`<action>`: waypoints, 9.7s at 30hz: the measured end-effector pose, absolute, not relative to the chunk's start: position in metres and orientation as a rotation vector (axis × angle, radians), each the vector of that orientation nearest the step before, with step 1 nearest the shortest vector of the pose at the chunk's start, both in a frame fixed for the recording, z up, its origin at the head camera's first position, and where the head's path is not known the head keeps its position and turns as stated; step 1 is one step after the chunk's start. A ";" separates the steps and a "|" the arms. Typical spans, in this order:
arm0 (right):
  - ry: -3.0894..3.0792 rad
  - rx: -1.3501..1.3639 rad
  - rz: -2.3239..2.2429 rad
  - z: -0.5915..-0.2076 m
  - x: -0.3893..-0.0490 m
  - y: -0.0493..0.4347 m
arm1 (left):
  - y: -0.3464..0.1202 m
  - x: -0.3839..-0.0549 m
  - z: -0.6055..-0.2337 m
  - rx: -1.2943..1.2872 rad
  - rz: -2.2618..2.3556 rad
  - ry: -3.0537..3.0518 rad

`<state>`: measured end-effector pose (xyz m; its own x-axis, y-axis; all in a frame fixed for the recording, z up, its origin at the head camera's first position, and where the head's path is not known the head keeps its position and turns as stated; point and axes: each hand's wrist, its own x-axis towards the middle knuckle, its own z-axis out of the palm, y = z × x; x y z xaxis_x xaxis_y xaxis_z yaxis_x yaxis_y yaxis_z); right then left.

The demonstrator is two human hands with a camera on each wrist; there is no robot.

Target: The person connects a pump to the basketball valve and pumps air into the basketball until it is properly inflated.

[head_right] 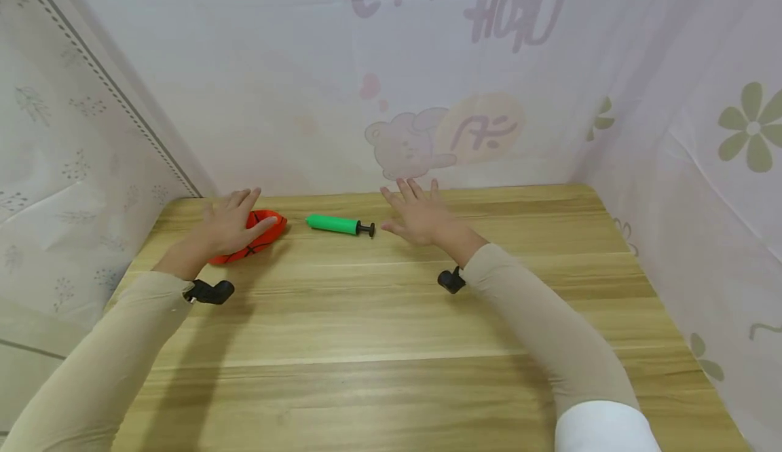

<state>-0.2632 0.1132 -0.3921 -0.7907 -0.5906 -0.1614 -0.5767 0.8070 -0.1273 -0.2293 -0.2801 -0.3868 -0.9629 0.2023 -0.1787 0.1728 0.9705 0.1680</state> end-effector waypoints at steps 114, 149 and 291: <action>3.087 -1.466 -0.139 -0.402 -0.159 0.139 | -0.157 -0.170 -0.392 1.469 -0.032 2.918; 2.652 -1.164 -0.379 -0.400 -0.165 0.128 | -0.132 -0.167 -0.402 1.501 -0.065 2.782; 2.838 -1.779 -0.732 -0.471 -0.151 0.179 | -0.079 -0.170 -0.455 1.545 -0.142 2.879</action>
